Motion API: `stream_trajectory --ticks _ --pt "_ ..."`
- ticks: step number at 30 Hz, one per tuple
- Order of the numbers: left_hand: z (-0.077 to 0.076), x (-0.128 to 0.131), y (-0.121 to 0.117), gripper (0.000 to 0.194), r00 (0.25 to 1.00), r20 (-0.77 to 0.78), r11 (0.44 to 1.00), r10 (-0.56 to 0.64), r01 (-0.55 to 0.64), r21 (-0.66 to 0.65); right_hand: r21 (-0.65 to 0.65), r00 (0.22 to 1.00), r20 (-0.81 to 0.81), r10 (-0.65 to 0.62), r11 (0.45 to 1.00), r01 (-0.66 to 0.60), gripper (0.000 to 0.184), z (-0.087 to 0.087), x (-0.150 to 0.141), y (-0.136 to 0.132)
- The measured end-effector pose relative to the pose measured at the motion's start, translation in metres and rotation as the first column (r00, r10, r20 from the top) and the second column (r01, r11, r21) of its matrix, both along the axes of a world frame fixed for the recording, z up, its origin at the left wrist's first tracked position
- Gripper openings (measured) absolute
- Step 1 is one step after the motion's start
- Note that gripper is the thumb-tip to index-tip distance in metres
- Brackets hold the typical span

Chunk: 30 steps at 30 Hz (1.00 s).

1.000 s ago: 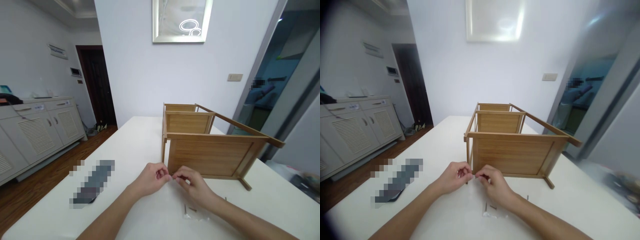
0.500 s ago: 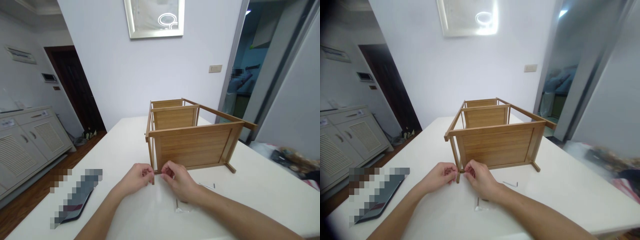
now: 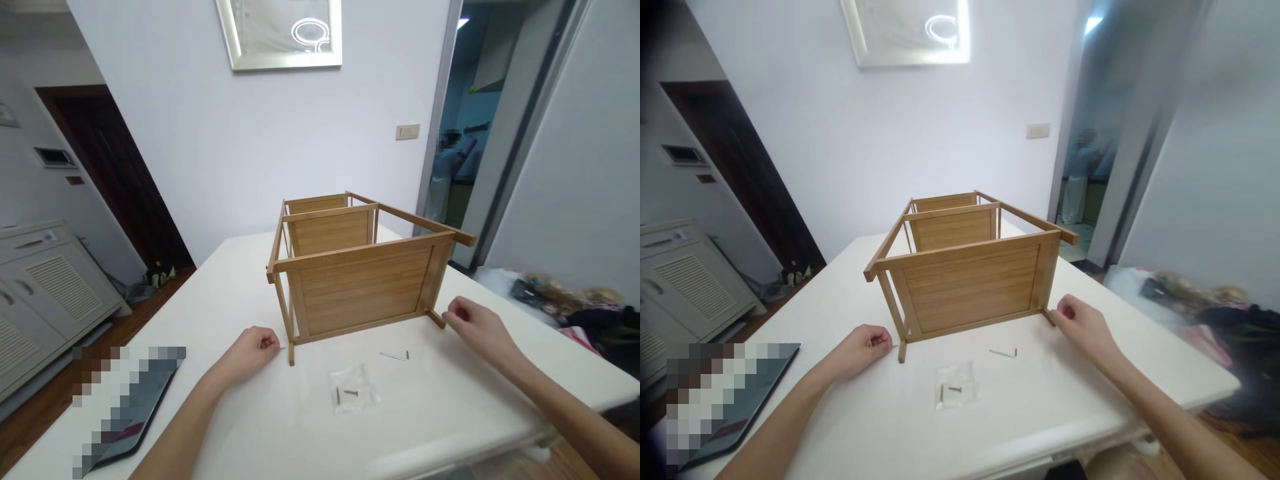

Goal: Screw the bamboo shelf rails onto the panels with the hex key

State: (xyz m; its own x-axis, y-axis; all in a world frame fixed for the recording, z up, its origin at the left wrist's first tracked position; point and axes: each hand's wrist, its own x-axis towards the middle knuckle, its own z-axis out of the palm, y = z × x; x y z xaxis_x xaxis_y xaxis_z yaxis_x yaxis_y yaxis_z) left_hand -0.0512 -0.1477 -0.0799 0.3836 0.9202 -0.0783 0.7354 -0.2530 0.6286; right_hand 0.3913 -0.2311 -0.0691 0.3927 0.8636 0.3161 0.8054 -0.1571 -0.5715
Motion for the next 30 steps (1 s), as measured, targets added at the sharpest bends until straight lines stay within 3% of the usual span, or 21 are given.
stream_trajectory --ticks 1,3,6,9,13,21,30 --pt "0.000 0.001 0.000 0.021 1.000 -0.007 1.000 0.002 -0.002 0.004 0.051 0.991 -0.097 -0.090 0.994 0.096 0.015 -0.003 0.009 0.003" --pt "-0.001 0.002 0.000 0.021 1.000 -0.019 1.000 0.003 -0.003 0.012 0.156 0.940 -0.336 -0.052 0.982 0.110 0.029 -0.006 0.020 0.011" --pt "-0.003 0.004 0.000 0.021 0.999 -0.034 1.000 -0.003 0.004 0.019 0.230 0.763 -0.583 0.279 0.957 -0.174 0.045 -0.004 0.019 0.027" --pt "-0.006 0.004 0.000 0.022 1.000 -0.019 1.000 -0.020 0.020 0.004 0.125 0.608 -0.702 0.371 0.904 -0.408 0.025 -0.002 0.014 0.044" --pt "-0.009 0.005 0.001 0.022 1.000 0.005 1.000 -0.014 0.014 -0.012 0.060 0.603 -0.729 0.323 0.908 -0.414 0.016 -0.006 0.013 0.058" --pt "-0.011 0.010 -0.001 0.018 0.997 -0.079 0.998 0.010 -0.005 0.069 0.084 0.647 -0.707 0.287 0.942 -0.326 0.014 -0.020 0.013 0.064" --pt "-0.011 0.013 -0.005 0.018 0.983 -0.185 0.990 -0.001 0.027 0.136 0.026 0.630 -0.676 0.382 0.867 -0.497 0.024 -0.003 0.014 0.050"
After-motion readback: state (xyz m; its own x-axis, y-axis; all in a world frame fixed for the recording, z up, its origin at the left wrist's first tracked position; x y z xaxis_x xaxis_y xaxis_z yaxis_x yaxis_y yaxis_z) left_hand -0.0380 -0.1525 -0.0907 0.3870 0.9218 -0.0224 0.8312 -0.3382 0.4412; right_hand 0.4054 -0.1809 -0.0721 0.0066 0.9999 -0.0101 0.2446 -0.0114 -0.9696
